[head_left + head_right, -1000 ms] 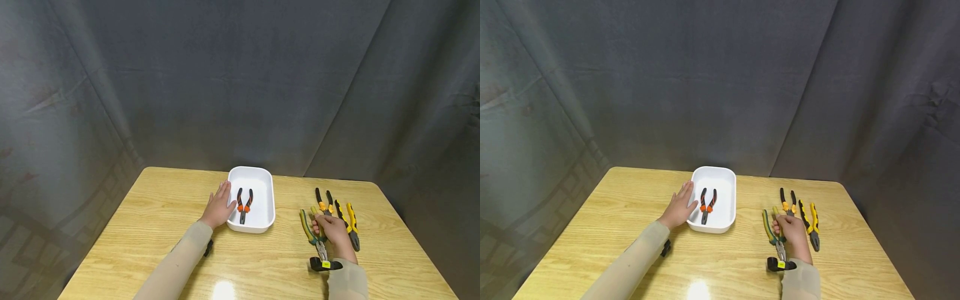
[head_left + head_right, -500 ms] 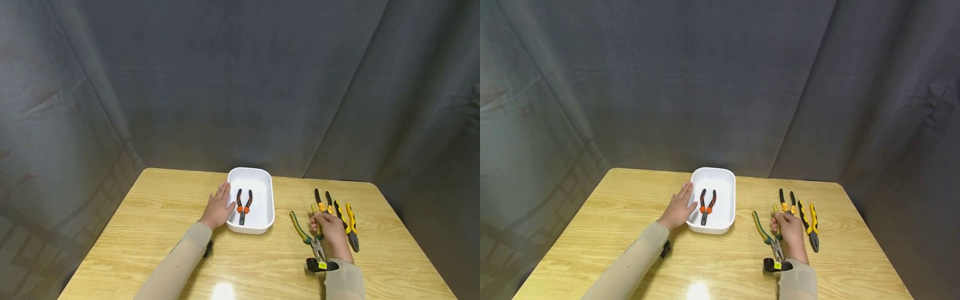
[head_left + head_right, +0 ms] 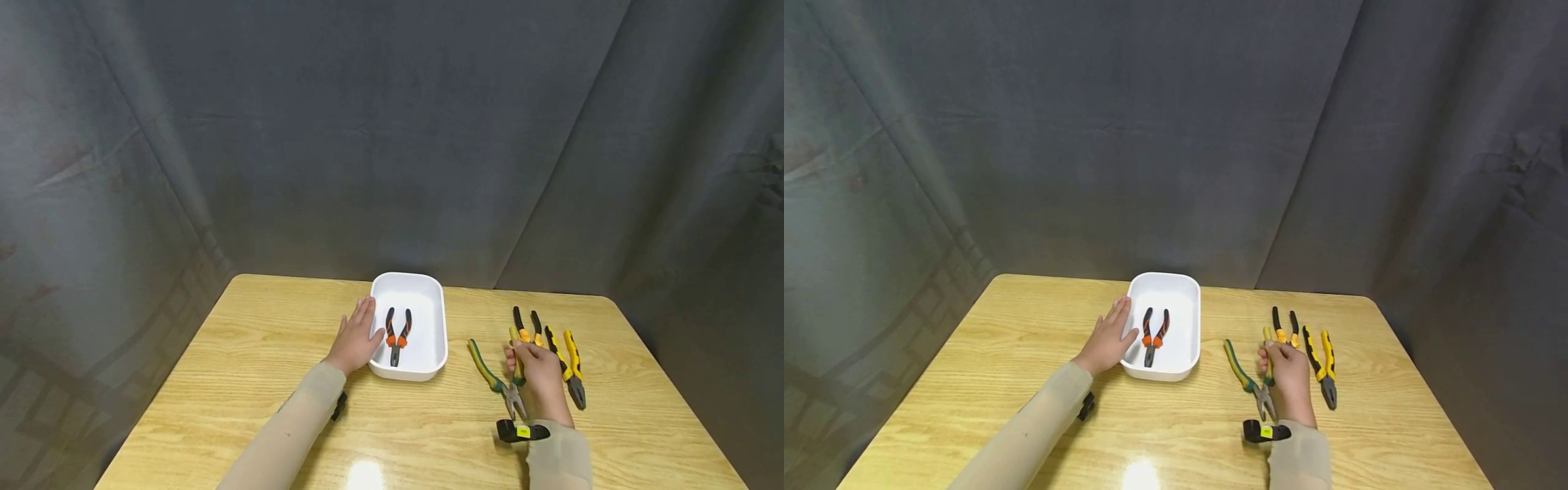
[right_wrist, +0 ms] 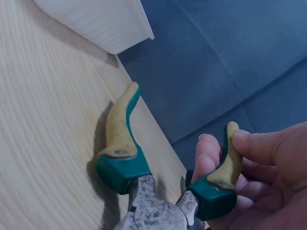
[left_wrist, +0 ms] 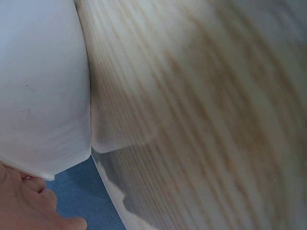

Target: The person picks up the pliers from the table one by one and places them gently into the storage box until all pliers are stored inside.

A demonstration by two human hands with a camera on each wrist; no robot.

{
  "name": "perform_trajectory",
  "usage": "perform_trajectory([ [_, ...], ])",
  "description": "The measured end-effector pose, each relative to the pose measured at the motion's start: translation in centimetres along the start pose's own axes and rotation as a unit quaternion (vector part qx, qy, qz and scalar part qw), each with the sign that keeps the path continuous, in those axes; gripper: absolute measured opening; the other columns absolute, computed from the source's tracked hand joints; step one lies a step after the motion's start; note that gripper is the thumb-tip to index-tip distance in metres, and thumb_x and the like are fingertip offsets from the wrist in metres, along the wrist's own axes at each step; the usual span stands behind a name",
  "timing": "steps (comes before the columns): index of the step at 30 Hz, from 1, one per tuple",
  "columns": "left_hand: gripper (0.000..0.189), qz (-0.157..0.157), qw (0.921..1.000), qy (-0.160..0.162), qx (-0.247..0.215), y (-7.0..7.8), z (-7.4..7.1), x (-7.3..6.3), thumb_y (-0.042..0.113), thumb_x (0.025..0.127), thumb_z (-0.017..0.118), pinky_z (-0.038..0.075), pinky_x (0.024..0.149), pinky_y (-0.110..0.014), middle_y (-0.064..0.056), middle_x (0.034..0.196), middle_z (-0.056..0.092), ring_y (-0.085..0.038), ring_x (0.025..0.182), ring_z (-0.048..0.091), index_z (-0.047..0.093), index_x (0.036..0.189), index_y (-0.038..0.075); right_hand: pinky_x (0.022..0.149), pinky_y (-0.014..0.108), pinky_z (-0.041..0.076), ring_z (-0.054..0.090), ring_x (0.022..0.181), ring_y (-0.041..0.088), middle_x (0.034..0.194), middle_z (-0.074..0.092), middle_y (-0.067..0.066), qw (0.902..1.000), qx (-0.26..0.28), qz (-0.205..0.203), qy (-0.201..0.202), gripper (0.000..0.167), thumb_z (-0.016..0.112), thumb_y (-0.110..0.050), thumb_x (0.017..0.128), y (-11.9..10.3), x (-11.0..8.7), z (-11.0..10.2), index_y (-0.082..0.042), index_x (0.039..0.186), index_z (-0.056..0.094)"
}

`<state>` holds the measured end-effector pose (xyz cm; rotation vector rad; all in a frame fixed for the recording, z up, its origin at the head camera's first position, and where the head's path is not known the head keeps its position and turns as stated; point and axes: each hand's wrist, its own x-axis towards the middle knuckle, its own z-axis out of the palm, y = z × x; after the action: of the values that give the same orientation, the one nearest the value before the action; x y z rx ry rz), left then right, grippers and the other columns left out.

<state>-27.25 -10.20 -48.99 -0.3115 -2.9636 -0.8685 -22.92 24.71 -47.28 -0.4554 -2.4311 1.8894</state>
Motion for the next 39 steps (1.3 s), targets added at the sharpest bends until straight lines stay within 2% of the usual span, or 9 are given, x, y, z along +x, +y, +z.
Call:
perform_trajectory([
  [9, 0.07, 0.005, 1.0, 0.005, -0.004, 0.2, -0.1, -0.1, 0.031, 0.106, 0.049, 0.011, 0.122, -0.061, -0.013, 0.169, 0.015, -0.031, 0.155, 0.012, 0.019, 0.161, 0.0, 0.066, 0.026, 0.058, 0.067, 0.073, 0.013, 0.097, 0.071, 0.011, 0.9988, 0.039, -0.015, 0.027, 0.044, 0.046, -0.019, 0.109, -0.4, -0.1, 0.5, 0.017, 0.135, 0.052],
  [16, 0.07, 0.006, 1.0, 0.004, -0.005, 0.3, -0.2, -0.1, 0.032, 0.106, 0.049, 0.011, 0.122, -0.061, -0.014, 0.169, 0.015, -0.031, 0.155, 0.012, 0.019, 0.161, 0.0, 0.069, 0.024, 0.059, 0.068, 0.075, 0.011, 0.094, 0.072, 0.008, 0.9952, 0.065, -0.032, 0.065, 0.042, 0.047, -0.018, 0.109, -0.7, -0.4, 1.2, 0.017, 0.129, 0.056],
  [25, 0.071, 0.007, 0.9999, 0.006, -0.004, 0.0, 0.1, 0.0, 0.033, 0.105, 0.05, 0.01, 0.122, -0.062, -0.014, 0.169, 0.015, -0.032, 0.155, 0.012, 0.019, 0.161, 0.0, 0.069, 0.022, 0.059, 0.068, 0.072, 0.007, 0.092, 0.073, 0.005, 0.9935, 0.071, -0.043, 0.078, 0.042, 0.048, -0.018, 0.109, -1.0, -0.6, 2.2, 0.016, 0.131, 0.056],
  [39, 0.071, 0.005, 1.0, 0.005, 0.0, 0.1, 0.1, 0.1, 0.034, 0.106, 0.049, 0.01, 0.122, -0.061, -0.014, 0.169, 0.016, -0.031, 0.155, 0.012, 0.019, 0.161, 0.001, 0.069, 0.024, 0.06, 0.069, 0.071, 0.007, 0.1, 0.072, 0.018, 0.9916, 0.066, -0.079, 0.079, 0.041, 0.049, -0.018, 0.108, -2.0, -0.4, 3.2, 0.016, 0.13, 0.058],
])
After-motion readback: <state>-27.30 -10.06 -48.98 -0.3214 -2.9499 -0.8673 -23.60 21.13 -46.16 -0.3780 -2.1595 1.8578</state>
